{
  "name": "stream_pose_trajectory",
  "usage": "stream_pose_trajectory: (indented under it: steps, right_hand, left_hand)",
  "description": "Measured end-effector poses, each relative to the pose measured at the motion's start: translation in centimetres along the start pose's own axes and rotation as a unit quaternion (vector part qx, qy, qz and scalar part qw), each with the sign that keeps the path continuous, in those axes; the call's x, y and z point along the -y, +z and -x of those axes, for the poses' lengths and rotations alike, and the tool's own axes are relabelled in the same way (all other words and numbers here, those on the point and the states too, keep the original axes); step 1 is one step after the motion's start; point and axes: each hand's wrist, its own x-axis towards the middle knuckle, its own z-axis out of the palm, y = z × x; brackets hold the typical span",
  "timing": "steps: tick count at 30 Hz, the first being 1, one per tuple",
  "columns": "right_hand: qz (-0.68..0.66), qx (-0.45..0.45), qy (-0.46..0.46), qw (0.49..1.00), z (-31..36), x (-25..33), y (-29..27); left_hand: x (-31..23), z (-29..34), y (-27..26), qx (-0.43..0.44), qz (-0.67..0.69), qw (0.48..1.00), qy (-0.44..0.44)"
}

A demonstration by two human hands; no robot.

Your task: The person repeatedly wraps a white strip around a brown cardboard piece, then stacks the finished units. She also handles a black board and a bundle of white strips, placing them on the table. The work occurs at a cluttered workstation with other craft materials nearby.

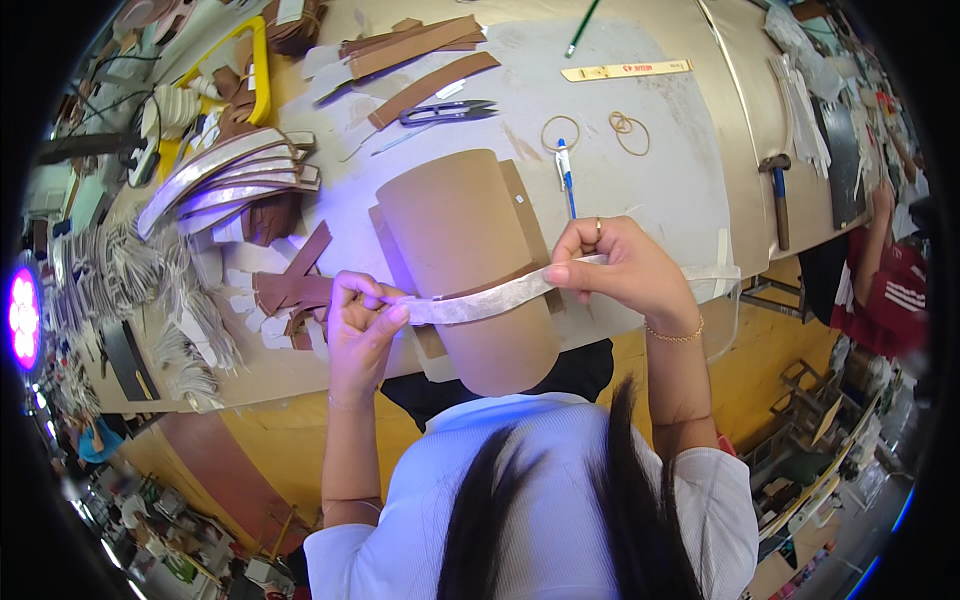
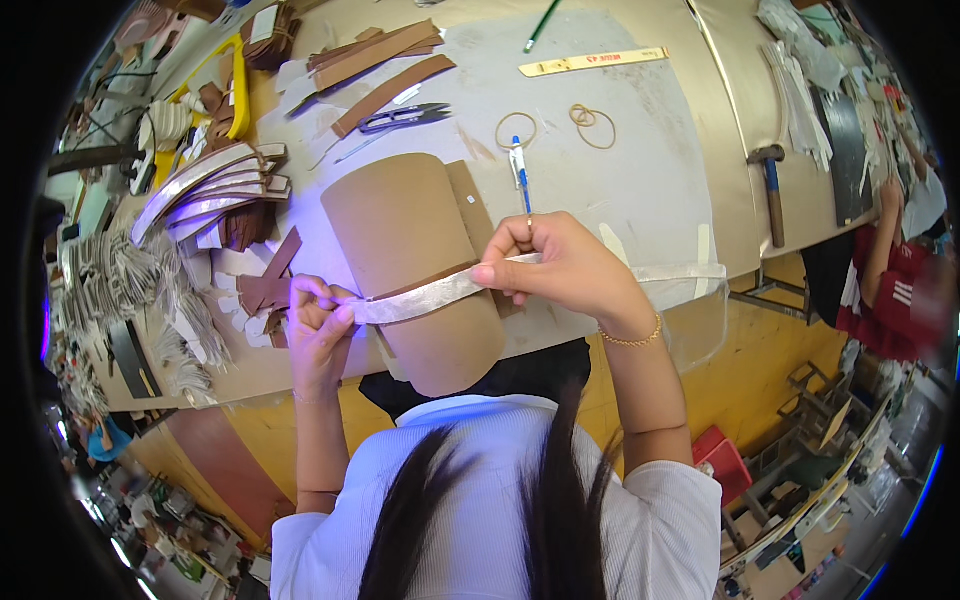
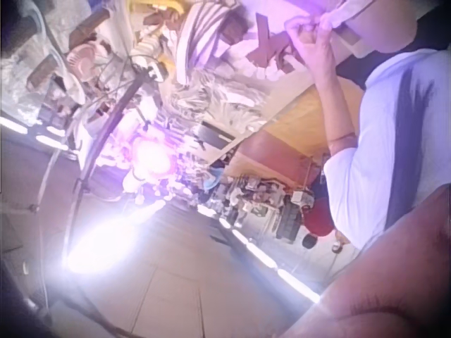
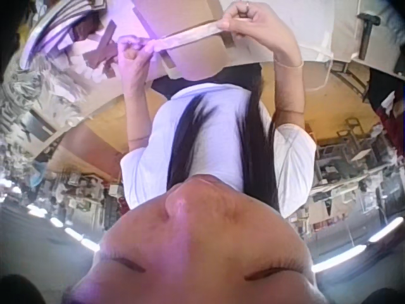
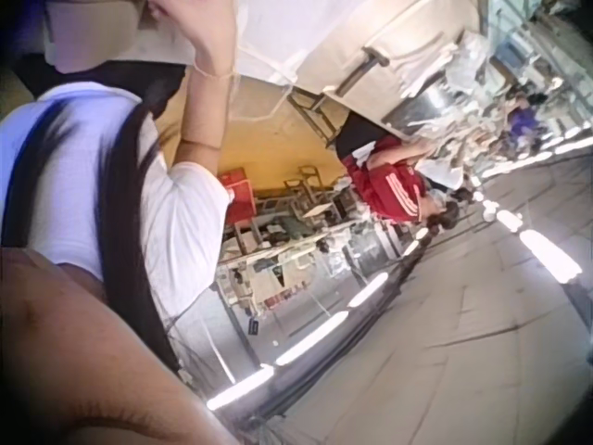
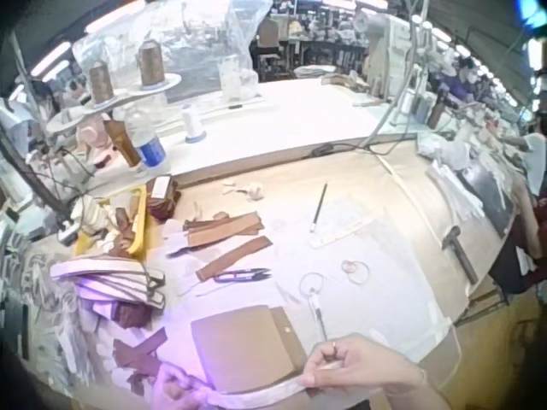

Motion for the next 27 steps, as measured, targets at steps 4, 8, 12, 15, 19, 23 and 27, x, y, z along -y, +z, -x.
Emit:
stream_pose_trajectory:
  steps: [4, 8, 12, 15, 19, 23, 27]
  right_hand:
    - [-0.034, 0.010, 0.009, 0.999, -0.7, -1.7, 0.2]
    - [-0.049, 0.005, 0.016, 0.999, -1.1, -3.5, 0.3]
    - [-0.148, -0.023, 0.026, 0.988, -0.8, -4.9, 0.0]
    - [-0.224, -0.031, 0.021, 0.974, -0.4, -6.3, -0.3]
    - [-0.247, -0.040, 0.029, 0.968, -0.6, -6.8, 0.3]
    - [-0.248, -0.030, 0.030, 0.968, -0.8, -6.8, 0.6]
    - [-0.243, -0.025, 0.029, 0.969, -1.3, -6.8, 0.9]
  left_hand:
    - [0.3, 0.0, -0.2, 0.013, 0.036, 0.999, -0.012]
    - [0.3, -0.1, 0.2, 0.014, 0.049, 0.999, -0.017]
    - [0.5, -0.2, 0.0, 0.004, 0.051, 0.999, -0.018]
    - [0.4, 0.0, 0.1, -0.007, 0.047, 0.998, -0.039]
    - [0.4, 0.0, 0.1, -0.004, 0.046, 0.998, -0.034]
    - [0.5, -0.1, 0.1, 0.001, 0.052, 0.998, -0.029]
    - [1.0, -0.1, -0.3, 0.001, 0.054, 0.998, -0.023]
